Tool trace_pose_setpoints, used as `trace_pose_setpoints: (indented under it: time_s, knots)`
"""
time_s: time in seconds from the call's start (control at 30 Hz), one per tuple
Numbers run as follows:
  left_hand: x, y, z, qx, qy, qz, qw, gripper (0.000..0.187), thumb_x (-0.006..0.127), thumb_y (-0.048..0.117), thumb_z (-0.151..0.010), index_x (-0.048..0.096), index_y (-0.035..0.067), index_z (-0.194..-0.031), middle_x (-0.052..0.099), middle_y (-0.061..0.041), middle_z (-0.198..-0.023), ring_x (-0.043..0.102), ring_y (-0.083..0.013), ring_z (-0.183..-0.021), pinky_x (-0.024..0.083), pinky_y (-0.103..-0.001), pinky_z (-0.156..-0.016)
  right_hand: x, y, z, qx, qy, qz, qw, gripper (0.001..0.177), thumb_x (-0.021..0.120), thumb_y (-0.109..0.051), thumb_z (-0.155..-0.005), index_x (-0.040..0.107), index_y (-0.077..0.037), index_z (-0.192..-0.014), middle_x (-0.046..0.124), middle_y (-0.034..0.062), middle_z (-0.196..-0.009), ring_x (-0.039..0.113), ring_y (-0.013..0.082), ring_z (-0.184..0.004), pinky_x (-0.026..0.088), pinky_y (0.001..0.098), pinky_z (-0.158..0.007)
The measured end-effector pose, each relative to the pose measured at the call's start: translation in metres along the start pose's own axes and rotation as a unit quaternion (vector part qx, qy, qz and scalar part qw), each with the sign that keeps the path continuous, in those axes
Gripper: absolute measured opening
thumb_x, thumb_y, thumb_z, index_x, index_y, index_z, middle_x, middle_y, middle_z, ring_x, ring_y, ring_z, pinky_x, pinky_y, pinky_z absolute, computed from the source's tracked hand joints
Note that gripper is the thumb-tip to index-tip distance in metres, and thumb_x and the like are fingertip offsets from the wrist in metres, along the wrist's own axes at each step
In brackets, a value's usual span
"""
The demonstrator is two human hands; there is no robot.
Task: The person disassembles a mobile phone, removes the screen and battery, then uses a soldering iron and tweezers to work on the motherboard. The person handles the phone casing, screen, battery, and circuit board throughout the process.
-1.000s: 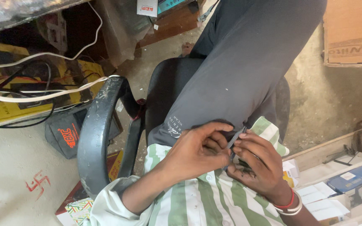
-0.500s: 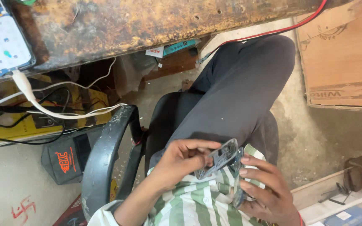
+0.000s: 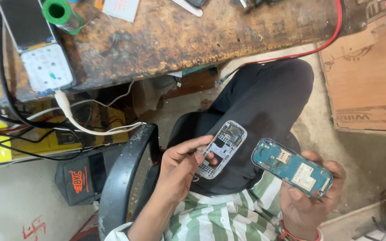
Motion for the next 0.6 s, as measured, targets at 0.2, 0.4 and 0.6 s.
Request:
trace_pose_setpoints:
  time_s: [0.2, 0.4, 0.6]
  knots:
    - [0.023, 0.050, -0.001, 0.089, 0.040, -0.075, 0.992, 0.039, 0.069, -0.002, -0.095, 0.064, -0.009, -0.133, 0.075, -0.018, -0.112, 0.071, -0.0235, -0.104, 0.060, -0.039, -0.094, 0.002, 0.014, -0.021, -0.021, -0.030, -0.049, 0.998, 0.067, 0.077, 0.011, -0.087, 0.052, -0.001, -0.148, 0.056, 0.0323, -0.144, 0.065, 0.0319, -0.128, 0.051, 0.0546, -0.114]
    - [0.088, 0.110, -0.035, 0.182, 0.050, -0.137, 0.972, 0.045, 0.065, 0.002, -0.097, 0.056, -0.006, -0.140, 0.071, -0.017, -0.120, 0.071, -0.0217, -0.110, 0.065, -0.038, -0.084, -0.008, 0.028, -0.023, -0.013, -0.034, -0.082, 0.996, 0.066, 0.076, 0.014, -0.084, 0.052, 0.002, -0.145, 0.054, 0.0368, -0.144, 0.063, 0.0351, -0.130, 0.050, 0.0590, -0.115]
    - [0.160, 0.124, -0.146, 0.250, -0.031, -0.214, 0.944, 0.047, 0.067, 0.004, -0.100, 0.054, -0.006, -0.143, 0.069, -0.017, -0.116, 0.071, -0.0174, -0.101, 0.067, -0.033, -0.081, -0.014, 0.014, -0.015, -0.065, -0.011, 0.000, 0.998, 0.069, 0.077, 0.010, -0.080, 0.056, 0.001, -0.145, 0.058, 0.0376, -0.136, 0.066, 0.0333, -0.126, 0.053, 0.0540, -0.113]
Point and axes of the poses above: each hand's wrist, its own z-axis away from the middle knuckle, its own x-axis out of the palm, y = z × x, the point moved 9 cm from there along -z, towards the middle knuckle
